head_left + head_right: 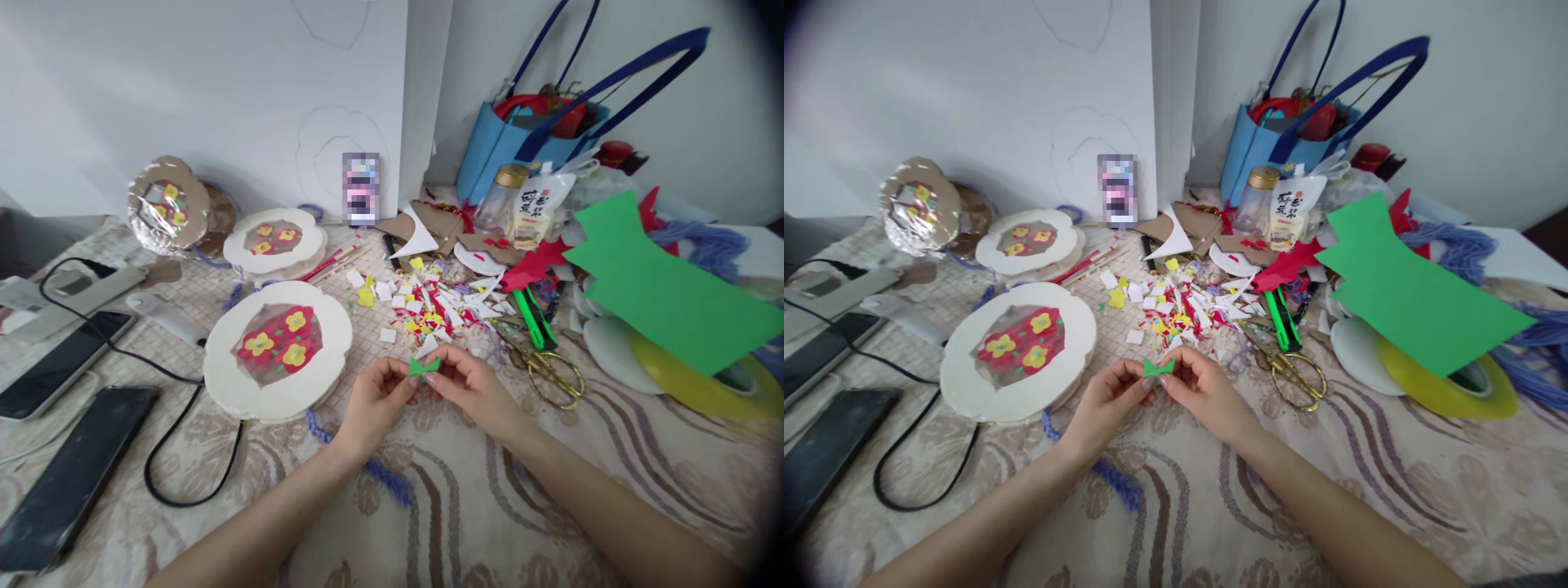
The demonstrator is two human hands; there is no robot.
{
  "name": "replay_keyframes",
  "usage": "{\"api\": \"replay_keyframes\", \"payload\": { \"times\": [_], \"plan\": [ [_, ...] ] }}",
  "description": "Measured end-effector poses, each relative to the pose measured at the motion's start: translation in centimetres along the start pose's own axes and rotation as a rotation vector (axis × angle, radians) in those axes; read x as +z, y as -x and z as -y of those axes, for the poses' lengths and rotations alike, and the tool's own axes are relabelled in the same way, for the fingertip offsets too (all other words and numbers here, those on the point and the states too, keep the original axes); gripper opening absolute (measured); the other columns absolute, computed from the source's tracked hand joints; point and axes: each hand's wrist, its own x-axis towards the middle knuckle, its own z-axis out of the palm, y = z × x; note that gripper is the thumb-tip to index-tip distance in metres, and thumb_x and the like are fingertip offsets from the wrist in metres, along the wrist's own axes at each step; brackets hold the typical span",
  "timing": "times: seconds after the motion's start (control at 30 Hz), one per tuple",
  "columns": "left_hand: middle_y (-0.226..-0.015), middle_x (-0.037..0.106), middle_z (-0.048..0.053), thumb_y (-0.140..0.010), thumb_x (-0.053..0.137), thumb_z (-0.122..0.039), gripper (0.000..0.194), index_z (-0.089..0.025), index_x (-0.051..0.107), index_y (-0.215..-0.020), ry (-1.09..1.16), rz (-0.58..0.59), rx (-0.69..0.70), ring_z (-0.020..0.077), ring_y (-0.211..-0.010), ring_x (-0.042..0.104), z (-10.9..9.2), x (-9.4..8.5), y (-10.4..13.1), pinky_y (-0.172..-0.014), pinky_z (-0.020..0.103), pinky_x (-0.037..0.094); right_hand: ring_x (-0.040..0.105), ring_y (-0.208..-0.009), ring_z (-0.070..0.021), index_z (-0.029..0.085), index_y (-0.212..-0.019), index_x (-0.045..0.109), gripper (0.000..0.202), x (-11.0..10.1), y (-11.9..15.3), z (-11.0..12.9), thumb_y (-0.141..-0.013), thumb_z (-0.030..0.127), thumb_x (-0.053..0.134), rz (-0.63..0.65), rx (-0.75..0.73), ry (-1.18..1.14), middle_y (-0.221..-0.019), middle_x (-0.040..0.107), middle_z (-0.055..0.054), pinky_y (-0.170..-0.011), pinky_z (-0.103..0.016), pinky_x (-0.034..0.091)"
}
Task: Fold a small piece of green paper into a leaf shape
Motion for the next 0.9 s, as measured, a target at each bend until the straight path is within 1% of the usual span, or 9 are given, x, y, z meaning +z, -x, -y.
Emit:
{"api": "replay_keyframes", "payload": {
  "times": [0.1, 0.27, 0.43, 0.57, 0.67, 0.77, 0.9],
  "plan": [
    [-0.064, 0.058, -0.002, -0.074, 0.066, -0.030, 0.019, -0.014, 0.055, -0.078, 0.000, 0.004, -0.008, 0.0092, -0.059, 0.053, 0.04, 0.01, -0.05, -0.060, 0.022, 0.042, 0.049, -0.065, -0.0116, 0.021, -0.089, 0.053, 0.007, -0.04, -0.03, 0.06, -0.083, 0.023, 0.055, -0.024, 0.002, 0.015, -0.075, 0.052, 0.002, -0.058, -0.023, 0.039],
    [-0.062, 0.059, -0.001, -0.077, 0.063, -0.036, 0.023, -0.014, 0.055, -0.077, -0.017, 0.002, -0.038, 0.0101, -0.058, 0.054, -0.01, 0.06, -0.04, -0.060, 0.023, 0.043, 0.047, -0.063, -0.0114, 0.020, -0.086, 0.053, 0.004, -0.04, -0.03, 0.21, -0.083, 0.022, 0.054, 0.000, 0.000, 0.022, -0.070, 0.050, 0.003, -0.057, -0.022, 0.038],
    [-0.061, 0.060, -0.001, -0.075, 0.064, -0.036, 0.023, -0.015, 0.055, -0.075, -0.016, 0.005, -0.036, 0.0100, -0.057, 0.054, -0.16, 0.10, 0.04, -0.058, 0.022, 0.042, 0.049, -0.062, -0.0115, 0.019, -0.086, 0.053, 0.007, -0.06, -0.01, 0.36, -0.084, 0.026, 0.054, -0.006, 0.009, 0.015, -0.069, 0.051, 0.002, -0.057, -0.022, 0.039],
    [-0.060, 0.060, -0.001, -0.075, 0.064, -0.037, 0.024, -0.014, 0.056, -0.073, 0.015, 0.004, -0.050, 0.0100, -0.056, 0.055, -0.29, 0.20, 0.03, -0.058, 0.022, 0.043, 0.050, -0.060, -0.0112, 0.020, -0.087, 0.054, 0.007, -0.16, 0.03, 0.34, -0.085, 0.026, 0.055, -0.014, 0.006, 0.048, -0.067, 0.052, 0.003, -0.055, -0.022, 0.040],
    [-0.061, 0.060, -0.001, -0.076, 0.063, -0.036, 0.024, -0.014, 0.056, -0.073, 0.086, -0.007, -0.090, 0.0099, -0.055, 0.056, -0.33, 0.21, -0.01, -0.059, 0.022, 0.044, 0.051, -0.060, -0.0114, 0.020, -0.089, 0.054, 0.007, -0.24, 0.07, 0.25, -0.086, 0.026, 0.054, -0.022, -0.005, 0.063, -0.066, 0.051, 0.003, -0.056, -0.022, 0.040],
    [-0.061, 0.061, -0.001, -0.074, 0.066, -0.034, 0.022, -0.015, 0.055, -0.074, 0.198, -0.025, -0.142, 0.0100, -0.056, 0.057, -0.33, 0.11, -0.04, -0.061, 0.023, 0.045, 0.053, -0.067, -0.0125, 0.021, -0.092, 0.054, 0.007, -0.39, 0.07, 0.22, -0.086, 0.023, 0.053, -0.022, -0.056, 0.074, -0.074, 0.054, 0.001, -0.060, -0.024, 0.042],
    [-0.061, 0.061, -0.001, -0.072, 0.068, -0.034, 0.024, -0.015, 0.054, -0.075, 0.295, -0.048, -0.171, 0.0100, -0.056, 0.058, -0.46, 0.00, -0.09, -0.061, 0.023, 0.045, 0.055, -0.086, -0.0160, 0.021, -0.092, 0.054, 0.009, -0.68, 0.02, 0.20, -0.084, 0.017, 0.052, -0.003, -0.164, 0.115, -0.093, 0.056, -0.003, -0.073, -0.027, 0.044]
  ]
}}
